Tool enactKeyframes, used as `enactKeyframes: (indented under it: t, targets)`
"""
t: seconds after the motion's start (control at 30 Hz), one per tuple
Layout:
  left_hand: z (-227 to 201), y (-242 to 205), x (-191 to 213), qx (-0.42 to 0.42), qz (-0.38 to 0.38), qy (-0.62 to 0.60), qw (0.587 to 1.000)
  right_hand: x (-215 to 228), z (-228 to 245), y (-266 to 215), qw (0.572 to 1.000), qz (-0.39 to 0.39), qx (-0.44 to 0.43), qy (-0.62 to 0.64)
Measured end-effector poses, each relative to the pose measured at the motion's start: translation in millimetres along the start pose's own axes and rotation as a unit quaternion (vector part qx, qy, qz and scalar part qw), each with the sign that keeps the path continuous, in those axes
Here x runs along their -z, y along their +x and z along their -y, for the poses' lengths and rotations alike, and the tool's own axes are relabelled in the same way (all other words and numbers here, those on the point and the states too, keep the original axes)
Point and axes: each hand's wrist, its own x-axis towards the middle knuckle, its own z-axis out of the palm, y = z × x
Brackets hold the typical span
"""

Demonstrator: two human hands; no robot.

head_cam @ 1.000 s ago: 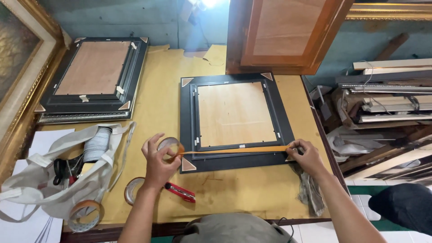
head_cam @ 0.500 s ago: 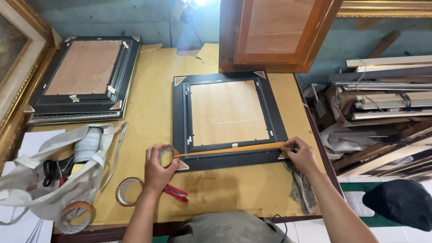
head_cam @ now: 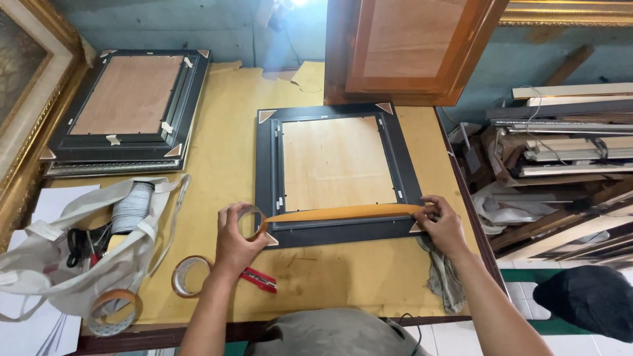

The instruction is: Applying brown adhesive tape to the back of a picture frame to seal the backing.

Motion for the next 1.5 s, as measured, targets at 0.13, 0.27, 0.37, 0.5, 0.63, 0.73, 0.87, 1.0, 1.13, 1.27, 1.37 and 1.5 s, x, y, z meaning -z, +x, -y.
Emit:
enactKeyframes:
  t: [0.13,0.27,0.37,0.5,0.63,0.73,0.87,1.0,1.13,1.27,1.37,1.5]
  targets:
    - [-9,0,7,0.017,0.009,0.005,1.000,0,5,-3,1.000,-0.001,-0.003,0.005]
    - [-14,0,9,0.039,0.020,0.013,0.999,1,12,-6,1.000,-0.007,-0.009,0.016]
    - [-14,0,9,0.036,0.024,0.020,0.999,1,6,-5,1.000,-0.005,-0.015,0.019]
    - [-13,-4,12,0.038,0.033,0.010,0.999,0,1,-7,1.000,-0.003,-0.019,0.004]
    - [-11,-5,9,0.036,0.030,0.017,0.999,-1,0,-4,1.000,-0.003,-0.019,0.004]
    - [-6,-5,5,0.032,0.018,0.034,0.999,1,4,-4,1.000,0.002,-0.017,-0.013]
    - [-5,-6,0,0.037,0.008,0.029,0.999,3,4,-3,1.000,0.002,-0.012,-0.026]
    - [-1,-6,-5,0.028,-0.002,0.038,0.999,0,-5,2,1.000,-0.012,-0.004,-0.014]
    - [-5,-5,-4,0.029,-0.001,0.022,0.999,-2,0,-1,1.000,-0.020,0.002,-0.009]
    - [-5,-3,-6,0.026,-0.009,0.014,1.000,-4,7,-2,0.999,-0.039,0.021,-0.004]
    - [-5,-2,-7,0.030,-0.013,0.010,0.999,-9,5,4,0.998,-0.047,0.027,-0.004]
    - [-8,-2,-5,0.035,-0.013,0.008,0.999,-14,1,12,0.997,-0.056,0.037,-0.024]
